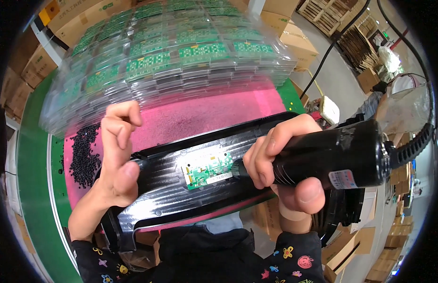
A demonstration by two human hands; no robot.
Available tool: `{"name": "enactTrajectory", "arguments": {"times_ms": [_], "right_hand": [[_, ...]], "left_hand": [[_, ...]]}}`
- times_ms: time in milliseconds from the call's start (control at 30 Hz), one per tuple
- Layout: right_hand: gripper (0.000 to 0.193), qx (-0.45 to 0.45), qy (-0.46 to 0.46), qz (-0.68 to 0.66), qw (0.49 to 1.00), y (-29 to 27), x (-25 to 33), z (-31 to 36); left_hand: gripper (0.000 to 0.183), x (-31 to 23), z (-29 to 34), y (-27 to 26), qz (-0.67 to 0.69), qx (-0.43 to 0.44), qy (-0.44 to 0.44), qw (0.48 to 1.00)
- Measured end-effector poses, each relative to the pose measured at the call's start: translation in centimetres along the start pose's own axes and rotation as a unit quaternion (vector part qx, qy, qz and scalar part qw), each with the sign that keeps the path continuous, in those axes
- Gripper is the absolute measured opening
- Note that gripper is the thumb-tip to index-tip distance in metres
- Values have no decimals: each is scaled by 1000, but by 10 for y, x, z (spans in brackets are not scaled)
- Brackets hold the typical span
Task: Assembling a circuit board into a black plastic housing and securing it with screws using an electric screwdriver.
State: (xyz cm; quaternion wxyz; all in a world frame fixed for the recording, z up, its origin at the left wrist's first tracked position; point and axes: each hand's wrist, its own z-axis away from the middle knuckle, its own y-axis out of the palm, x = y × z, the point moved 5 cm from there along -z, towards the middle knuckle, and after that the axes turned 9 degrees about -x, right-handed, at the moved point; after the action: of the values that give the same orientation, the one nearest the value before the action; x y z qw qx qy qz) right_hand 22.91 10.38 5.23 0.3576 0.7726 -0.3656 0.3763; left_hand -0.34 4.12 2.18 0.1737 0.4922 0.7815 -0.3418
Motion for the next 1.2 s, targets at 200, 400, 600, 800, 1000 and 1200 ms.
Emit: {"name": "enactTrajectory", "arguments": {"times_ms": [200,400,600,800,1000,1200], "right_hand": [[61,-29,9,12,999,-6,-10,1],[59,20,19,-14,1000,-3,-19,-3],[63,-5,33,5,999,6,-19,2],[53,-56,120,-57,990,-11,-21,-11],[20,-310,239,-197,899,-29,-31,-36],[34,-262,238,-164,921,-40,-28,1]], "left_hand": [[28,-6,-5,1,-19,-14,-2,1000],[41,-11,-10,6,-49,16,-11,999],[38,-7,-9,5,-64,-10,-22,998],[37,-7,-8,5,-54,-20,-31,998],[36,-12,-9,1,-54,-29,-31,998],[33,-23,-29,-15,-267,49,-71,960]]}}
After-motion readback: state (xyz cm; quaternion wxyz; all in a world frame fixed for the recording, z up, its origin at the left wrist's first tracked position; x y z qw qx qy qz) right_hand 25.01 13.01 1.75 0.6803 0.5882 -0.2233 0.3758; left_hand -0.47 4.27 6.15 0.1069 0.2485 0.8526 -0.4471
